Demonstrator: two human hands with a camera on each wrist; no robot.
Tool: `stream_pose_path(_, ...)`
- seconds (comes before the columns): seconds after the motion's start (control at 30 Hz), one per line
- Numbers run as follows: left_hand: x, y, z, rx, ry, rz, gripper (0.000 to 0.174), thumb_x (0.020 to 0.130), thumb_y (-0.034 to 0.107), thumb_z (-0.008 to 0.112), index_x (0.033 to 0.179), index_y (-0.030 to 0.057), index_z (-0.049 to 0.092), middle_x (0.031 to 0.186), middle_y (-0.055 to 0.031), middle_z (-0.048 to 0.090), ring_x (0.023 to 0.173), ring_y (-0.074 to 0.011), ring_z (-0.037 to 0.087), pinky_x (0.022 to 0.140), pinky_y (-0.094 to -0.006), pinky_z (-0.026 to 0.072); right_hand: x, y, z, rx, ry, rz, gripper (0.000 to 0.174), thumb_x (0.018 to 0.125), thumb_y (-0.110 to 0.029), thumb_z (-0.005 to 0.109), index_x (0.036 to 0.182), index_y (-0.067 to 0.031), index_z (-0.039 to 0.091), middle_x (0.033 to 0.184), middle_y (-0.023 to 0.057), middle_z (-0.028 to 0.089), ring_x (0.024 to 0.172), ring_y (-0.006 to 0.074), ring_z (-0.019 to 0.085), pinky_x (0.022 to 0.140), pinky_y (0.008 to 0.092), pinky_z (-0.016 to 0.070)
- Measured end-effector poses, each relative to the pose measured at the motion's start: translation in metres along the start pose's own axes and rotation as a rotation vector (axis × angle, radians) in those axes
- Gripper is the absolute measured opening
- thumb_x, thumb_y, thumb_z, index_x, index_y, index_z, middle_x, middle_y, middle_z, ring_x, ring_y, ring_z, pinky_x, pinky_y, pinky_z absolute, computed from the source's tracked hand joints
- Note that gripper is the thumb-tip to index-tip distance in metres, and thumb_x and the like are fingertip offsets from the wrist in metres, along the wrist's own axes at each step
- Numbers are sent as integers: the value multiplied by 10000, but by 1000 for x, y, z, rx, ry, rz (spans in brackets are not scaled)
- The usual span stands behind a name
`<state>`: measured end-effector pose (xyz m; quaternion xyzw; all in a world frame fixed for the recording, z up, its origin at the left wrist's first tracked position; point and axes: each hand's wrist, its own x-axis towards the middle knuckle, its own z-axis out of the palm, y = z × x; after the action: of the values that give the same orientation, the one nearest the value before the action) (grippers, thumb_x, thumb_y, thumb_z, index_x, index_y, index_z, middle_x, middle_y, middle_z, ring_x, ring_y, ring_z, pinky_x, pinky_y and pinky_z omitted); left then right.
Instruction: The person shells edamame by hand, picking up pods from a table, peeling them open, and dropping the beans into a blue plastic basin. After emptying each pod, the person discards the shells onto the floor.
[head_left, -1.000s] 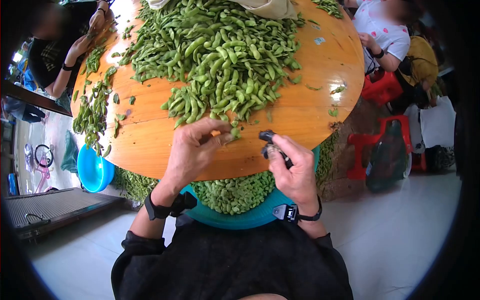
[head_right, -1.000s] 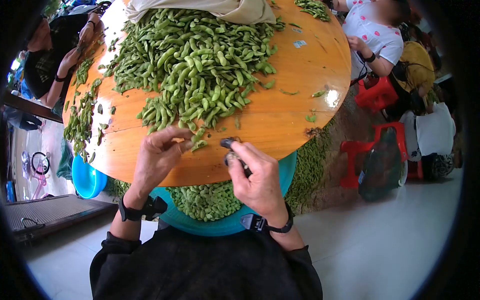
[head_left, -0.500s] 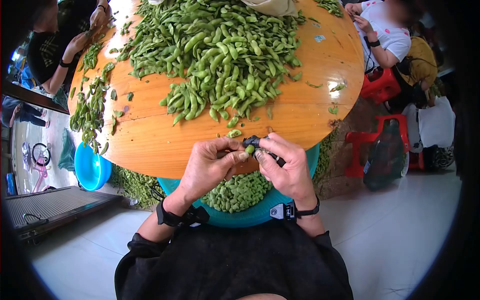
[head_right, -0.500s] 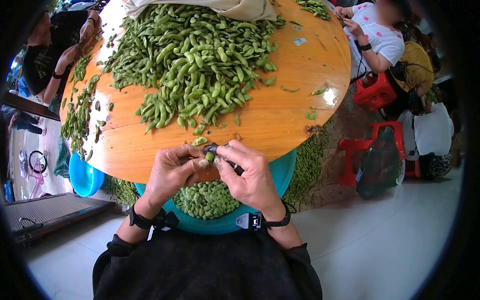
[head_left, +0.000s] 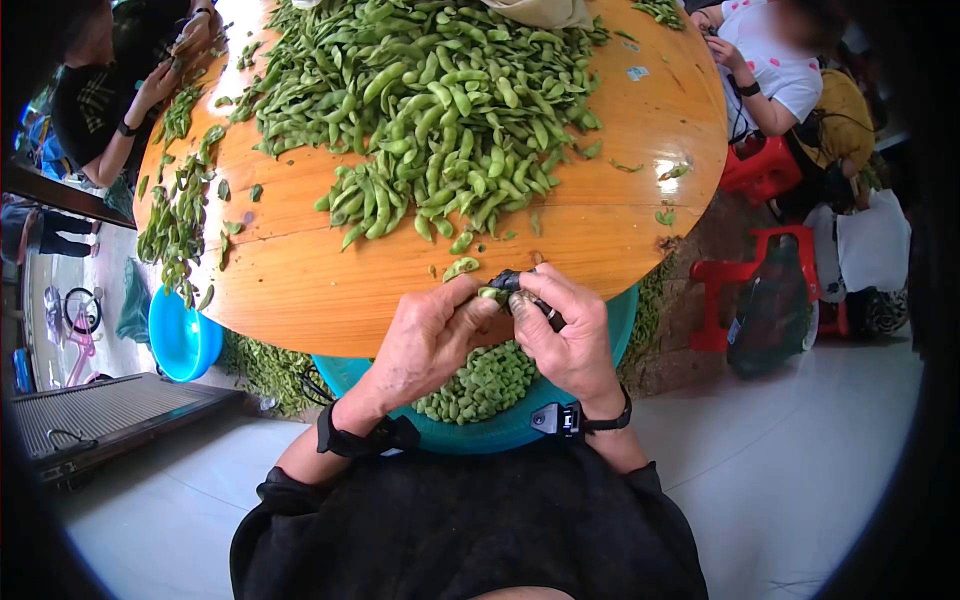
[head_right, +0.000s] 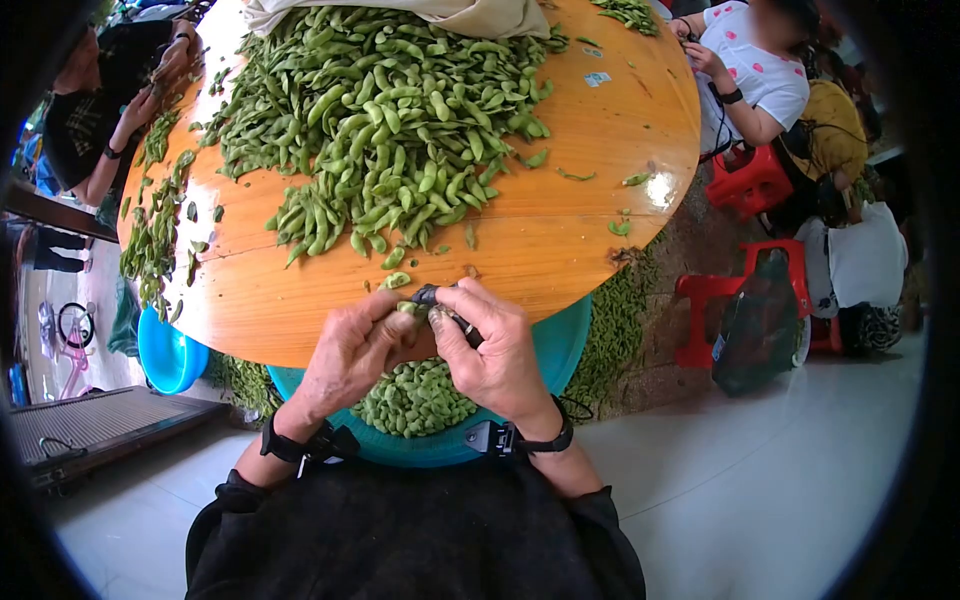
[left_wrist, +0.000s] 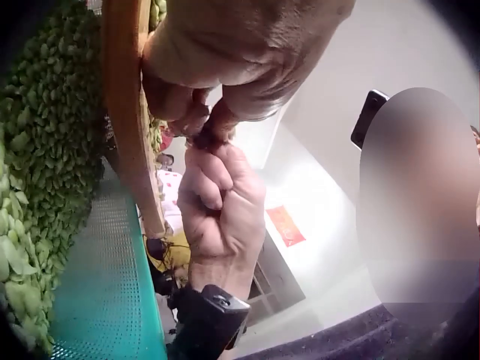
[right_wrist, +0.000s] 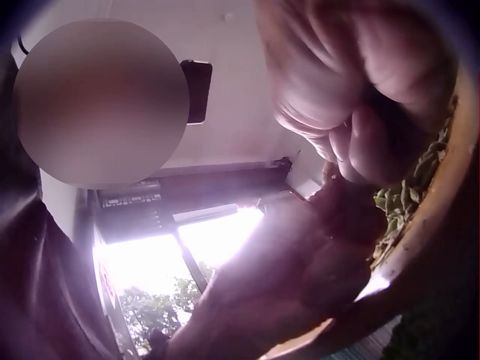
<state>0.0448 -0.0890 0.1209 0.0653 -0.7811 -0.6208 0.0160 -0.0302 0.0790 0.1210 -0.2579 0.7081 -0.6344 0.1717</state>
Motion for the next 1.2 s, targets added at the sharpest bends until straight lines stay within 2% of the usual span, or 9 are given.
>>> stream_pose_path(0.13, 4, 1, -12, 8, -152, -95, 258, 1054, 186, 463, 963, -23, 583, 704, -23, 603, 522, -93, 548, 469, -247, 420, 0, -6, 0, 86, -37, 92, 145, 867, 33, 608, 1008, 35, 642, 762, 89, 531, 651, 188, 579, 543, 275, 435)
stream_pose_path(0.3, 6, 20, -5, -767, -119, -385, 195, 1036, 174, 485, 979, 14, 582, 710, -26, 594, 575, -104, 534, 545, -249, 464, -6, -16, 17, -539, 205, -409, 201, 837, 60, 621, 1036, 27, 616, 827, 122, 525, 674, 289, 581, 573, 346, 485)
stream_pose_path(0.63, -6, -2, 16, -1015, 51, -353, 159, 998, 64, 477, 1006, -3, 621, 777, 0, 529, 615, -72, 496, 544, -247, 435, -7, -13, 21, -547, 180, -431, 212, 830, 71, 631, 1036, 26, 615, 854, 134, 537, 659, 295, 597, 563, 364, 496)
stream_pose_path(0.83, -9, 6, 17, -671, 28, -275, 308, 952, 35, 430, 1192, 20, 623, 758, 1, 568, 632, -61, 437, 590, -218, 394, -4, -12, 6, -476, 188, -430, 174, 826, 49, 631, 998, 26, 628, 825, 140, 566, 656, 273, 611, 561, 346, 490)
stream_pose_path(0.9, -14, 22, 10, -761, -162, -371, 326, 942, 16, 420, 1199, -7, 619, 791, -24, 602, 660, -71, 467, 623, -232, 431, -17, -13, -17, -309, 224, -214, 143, 840, 39, 619, 983, 34, 629, 793, 93, 582, 602, 152, 578, 517, 271, 433)
stream_pose_path(1.0, -23, -4, -5, -145, -554, 292, 318, 902, 40, 594, 1217, -4, 590, 1005, -118, 684, 714, -239, 625, 702, -339, 522, -43, -26, -78, -172, 303, 14, 159, 862, 73, 589, 1020, 74, 615, 810, 58, 558, 563, 77, 516, 453, 226, 380)
stream_pose_path(1.03, -23, -3, -9, -147, -555, 291, 318, 902, 40, 594, 1217, -4, 590, 1005, -118, 684, 714, -239, 625, 702, -339, 522, -53, -32, -102, -312, 273, 63, 167, 859, 78, 580, 1021, 81, 619, 791, 54, 562, 553, 73, 506, 457, 228, 369)
stream_pose_path(1.13, -13, 5, -16, 212, -287, 343, 346, 829, 37, 681, 1165, 8, 604, 1024, -151, 645, 792, -334, 627, 743, -402, 527, -76, -43, -150, -751, 179, 222, 206, 850, 55, 576, 1048, 88, 624, 764, 90, 623, 608, 128, 560, 560, 276, 444)
stream_pose_path(1.2, 0, 7, -13, 569, 153, 300, 290, 784, 6, 691, 1067, 9, 627, 919, -142, 586, 838, -340, 607, 734, -417, 525, -83, -35, -159, -867, 255, 215, 215, 864, 48, 572, 1070, 79, 626, 821, 136, 650, 652, 171, 589, 605, 290, 465)
